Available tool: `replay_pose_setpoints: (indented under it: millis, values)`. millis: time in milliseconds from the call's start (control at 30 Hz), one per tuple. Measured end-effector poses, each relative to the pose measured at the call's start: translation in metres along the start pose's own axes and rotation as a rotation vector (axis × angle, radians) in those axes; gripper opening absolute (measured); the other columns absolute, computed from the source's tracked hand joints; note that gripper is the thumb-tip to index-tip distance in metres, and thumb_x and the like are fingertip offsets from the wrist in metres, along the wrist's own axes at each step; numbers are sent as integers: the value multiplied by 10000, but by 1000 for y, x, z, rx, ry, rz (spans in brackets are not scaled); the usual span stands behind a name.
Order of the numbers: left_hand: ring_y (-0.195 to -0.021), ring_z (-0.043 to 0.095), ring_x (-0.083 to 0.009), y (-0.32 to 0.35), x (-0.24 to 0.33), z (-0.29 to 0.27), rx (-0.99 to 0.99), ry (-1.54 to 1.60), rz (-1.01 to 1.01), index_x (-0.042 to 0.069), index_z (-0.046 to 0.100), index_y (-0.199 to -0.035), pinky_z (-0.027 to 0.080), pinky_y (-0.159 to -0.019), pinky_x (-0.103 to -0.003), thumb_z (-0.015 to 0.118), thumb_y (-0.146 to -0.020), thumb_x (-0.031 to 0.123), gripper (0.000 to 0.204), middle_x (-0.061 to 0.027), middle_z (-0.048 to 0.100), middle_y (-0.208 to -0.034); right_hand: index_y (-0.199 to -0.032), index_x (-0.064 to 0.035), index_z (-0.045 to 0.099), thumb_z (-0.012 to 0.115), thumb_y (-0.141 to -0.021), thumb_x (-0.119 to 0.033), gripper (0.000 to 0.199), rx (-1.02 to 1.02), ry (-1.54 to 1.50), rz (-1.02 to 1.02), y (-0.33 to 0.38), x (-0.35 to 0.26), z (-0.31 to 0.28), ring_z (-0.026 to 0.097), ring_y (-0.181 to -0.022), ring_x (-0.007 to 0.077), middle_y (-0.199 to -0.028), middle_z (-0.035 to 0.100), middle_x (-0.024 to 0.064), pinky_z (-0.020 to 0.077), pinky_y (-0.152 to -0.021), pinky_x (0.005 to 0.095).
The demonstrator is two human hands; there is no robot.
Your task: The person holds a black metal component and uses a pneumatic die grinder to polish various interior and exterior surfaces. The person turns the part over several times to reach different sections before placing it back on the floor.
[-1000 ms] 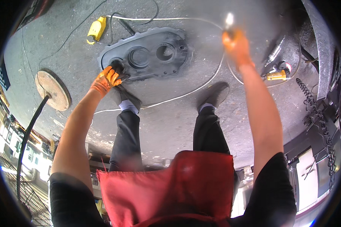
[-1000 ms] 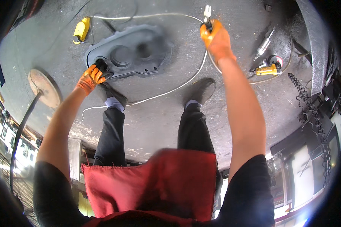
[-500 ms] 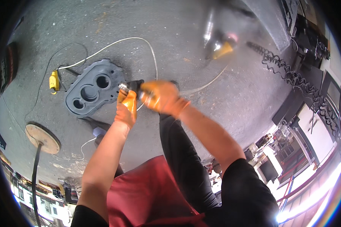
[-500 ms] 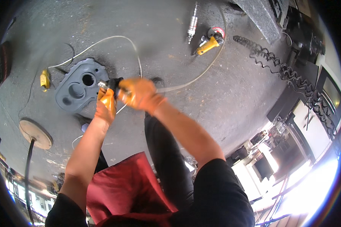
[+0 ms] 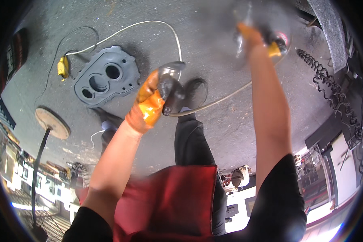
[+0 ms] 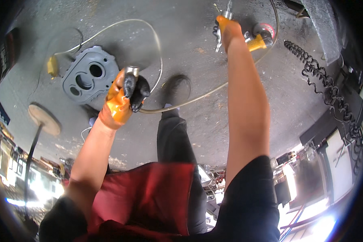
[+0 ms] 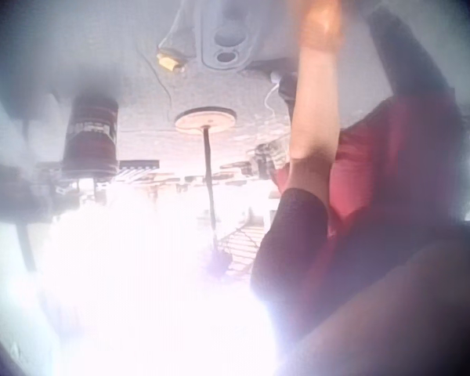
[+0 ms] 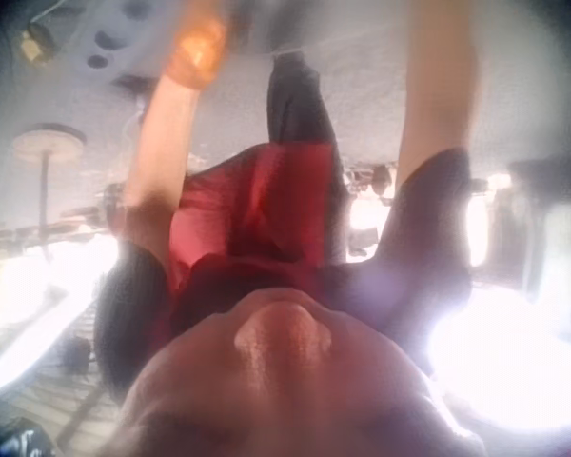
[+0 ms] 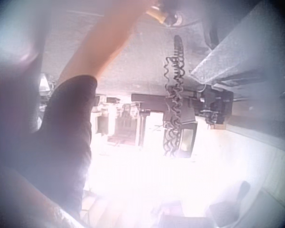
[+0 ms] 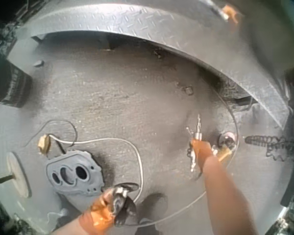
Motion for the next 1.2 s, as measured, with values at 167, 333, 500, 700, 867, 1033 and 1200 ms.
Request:
replay_pose_setpoints:
  millis: [167,333,500,700,867,1033,1200]
  values:
    - [-502,438,-35,1,45,43,-88,170,-144,130,409,-1556,330,-496,-177,588,-966,651,807,-86,696,-899,-1134,-108,593,714,-919,-253,287,-315,-1033,-229,214,-47,52,594,-833,242,-946,603,79,504,-777,447]
    - [-810,552,-94,28,113,86,-248,-3,95,30,406,-1544,436,-751,-241,625,-990,540,784,-62,665,-1009,-1124,-99,652,768,-860,-285,343,-547,-1390,-496,353,-144,18,604,-797,149,-953,656,11,510,-795,366]
    - [-952,587,-122,54,142,112,-234,-217,45,-36,551,-1409,481,-836,-264,631,-1003,151,454,-60,659,-1090,-1016,-117,605,679,-919,-261,189,-590,-1387,-633,405,-200,-19,549,-798,97,-905,590,-44,461,-789,325]
    - [-818,583,-120,73,161,122,-137,-367,49,-18,642,-1273,507,-761,-280,637,-958,65,326,-63,668,-936,-992,-122,617,684,-913,-329,232,-459,-1212,-766,448,-219,-25,529,-746,92,-883,570,-47,453,-727,316]
    - [-802,621,-131,91,178,121,-113,-403,54,-17,664,-1218,523,-738,-276,641,-954,49,273,-90,688,-947,-1039,-119,655,692,-885,-322,258,-416,-1315,-665,456,-200,-12,525,-710,105,-876,582,-35,444,-665,313]
    - [-790,689,-229,108,193,122,-172,-656,186,-18,670,-1109,552,-710,-316,657,-922,34,194,-124,701,-958,-1046,-132,666,701,-865,-323,265,-417,-1420,-516,459,-183,10,498,-692,118,-874,574,-36,428,-655,339]
    - [-732,673,-281,128,181,109,-226,-739,141,1,663,-1066,537,-667,-349,661,-924,93,170,-110,675,-898,-1077,-154,662,663,-896,-353,269,-537,-1443,-424,458,-168,35,447,-671,136,-856,531,-41,400,-646,357]
Point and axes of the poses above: each hand's wrist, its own y-axis away from the middle knuckle, its own z-axis out of the palm, x = y × z, the point moved 10 cm from there along -y, towards the middle knuckle
